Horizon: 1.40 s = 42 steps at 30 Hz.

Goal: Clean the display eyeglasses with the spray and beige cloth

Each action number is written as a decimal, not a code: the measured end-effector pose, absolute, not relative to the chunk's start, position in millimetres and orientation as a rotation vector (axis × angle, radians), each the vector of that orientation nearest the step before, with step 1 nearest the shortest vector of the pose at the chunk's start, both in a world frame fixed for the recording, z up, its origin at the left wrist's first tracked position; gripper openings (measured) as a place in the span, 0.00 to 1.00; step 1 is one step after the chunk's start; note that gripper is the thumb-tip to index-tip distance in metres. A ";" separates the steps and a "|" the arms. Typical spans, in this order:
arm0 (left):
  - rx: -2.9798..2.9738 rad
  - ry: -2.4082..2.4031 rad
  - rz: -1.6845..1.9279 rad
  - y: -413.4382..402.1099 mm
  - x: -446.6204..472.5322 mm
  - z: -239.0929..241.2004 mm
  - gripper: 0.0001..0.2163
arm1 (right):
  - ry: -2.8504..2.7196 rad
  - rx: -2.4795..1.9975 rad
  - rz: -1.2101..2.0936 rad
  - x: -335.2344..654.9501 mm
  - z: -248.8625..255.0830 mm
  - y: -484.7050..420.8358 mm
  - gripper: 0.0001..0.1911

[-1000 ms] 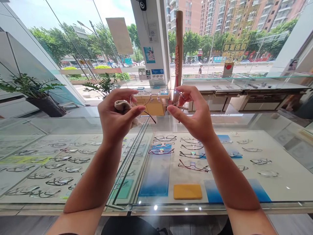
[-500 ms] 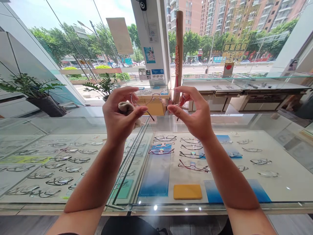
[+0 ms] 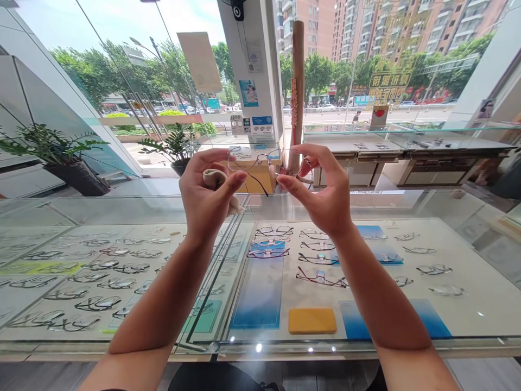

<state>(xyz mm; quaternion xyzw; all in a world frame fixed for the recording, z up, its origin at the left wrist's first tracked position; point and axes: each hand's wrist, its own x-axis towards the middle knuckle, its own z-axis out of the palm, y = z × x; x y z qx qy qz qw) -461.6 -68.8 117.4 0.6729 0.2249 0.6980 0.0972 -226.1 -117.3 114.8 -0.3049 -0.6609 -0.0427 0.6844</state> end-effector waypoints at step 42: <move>2.050 0.689 2.014 -69.1 -460.3 120.8 0.21 | -1.505 -0.693 -0.137 -228.3 118.8 -126.9 0.22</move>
